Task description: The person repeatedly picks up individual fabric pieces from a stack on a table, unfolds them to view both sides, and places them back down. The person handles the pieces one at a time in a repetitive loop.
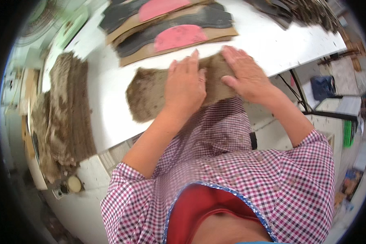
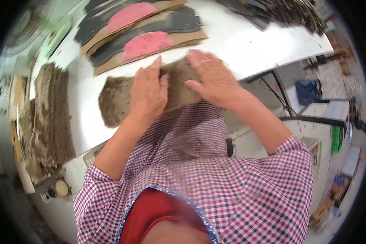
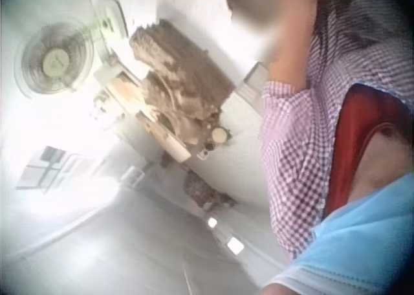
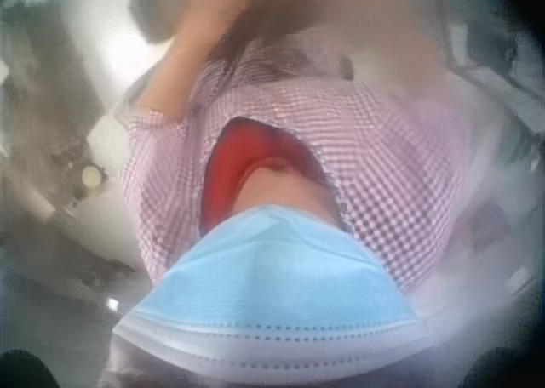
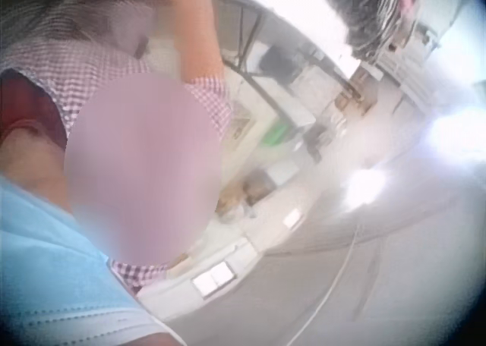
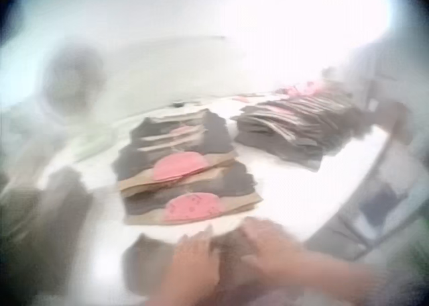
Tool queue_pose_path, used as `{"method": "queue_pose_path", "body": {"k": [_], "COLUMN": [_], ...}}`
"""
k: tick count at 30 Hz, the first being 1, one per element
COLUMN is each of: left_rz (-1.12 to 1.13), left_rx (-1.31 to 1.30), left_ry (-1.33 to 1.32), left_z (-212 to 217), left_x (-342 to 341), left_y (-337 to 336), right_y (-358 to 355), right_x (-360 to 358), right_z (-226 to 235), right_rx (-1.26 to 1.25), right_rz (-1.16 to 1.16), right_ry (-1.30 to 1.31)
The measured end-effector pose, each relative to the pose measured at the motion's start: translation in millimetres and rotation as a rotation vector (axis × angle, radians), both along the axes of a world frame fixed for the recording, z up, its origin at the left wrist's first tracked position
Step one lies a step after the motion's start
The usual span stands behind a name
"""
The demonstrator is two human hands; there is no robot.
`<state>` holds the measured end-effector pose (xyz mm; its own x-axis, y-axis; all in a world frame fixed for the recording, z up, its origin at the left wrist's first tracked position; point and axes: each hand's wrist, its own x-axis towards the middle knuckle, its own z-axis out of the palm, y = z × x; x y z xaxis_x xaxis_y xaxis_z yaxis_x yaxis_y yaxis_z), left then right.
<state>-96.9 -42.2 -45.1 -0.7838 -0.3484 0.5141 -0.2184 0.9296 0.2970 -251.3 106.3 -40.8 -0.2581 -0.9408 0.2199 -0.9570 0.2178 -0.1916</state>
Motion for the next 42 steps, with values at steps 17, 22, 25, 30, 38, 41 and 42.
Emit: {"method": "queue_pose_path", "body": {"k": [17,22,25,30,38,41,42], "left_rz": [0.732,1.222,1.258,1.215,1.077,1.127,1.139], "left_rx": [-0.131,0.226,0.336,0.307,-0.151,-0.034,0.016], "left_ry": [-0.324,-0.587,-0.627,-0.440,-0.832,-0.829,-0.803], "left_z": [143,110,93,110,89,83,82], "left_x": [169,229,231,232,234,251,254], "left_y": [-230,-286,-306,-284,-175,-180,-184], "right_y": [0,-8,-9,-2,-4,-5,-4], "right_x": [-34,-40,-44,-41,-35,-33,-31], "right_z": [-20,-30,-35,-33,-31,-29,-27], "right_rx": [-0.048,-0.011,-0.002,-0.050,-0.030,-0.033,-0.029], "right_rz": [-0.294,-0.225,-0.175,-0.194,-0.196,-0.184,-0.185], "right_ry": [-0.311,-0.154,-0.090,-0.108,-0.094,-0.089,-0.090]}}
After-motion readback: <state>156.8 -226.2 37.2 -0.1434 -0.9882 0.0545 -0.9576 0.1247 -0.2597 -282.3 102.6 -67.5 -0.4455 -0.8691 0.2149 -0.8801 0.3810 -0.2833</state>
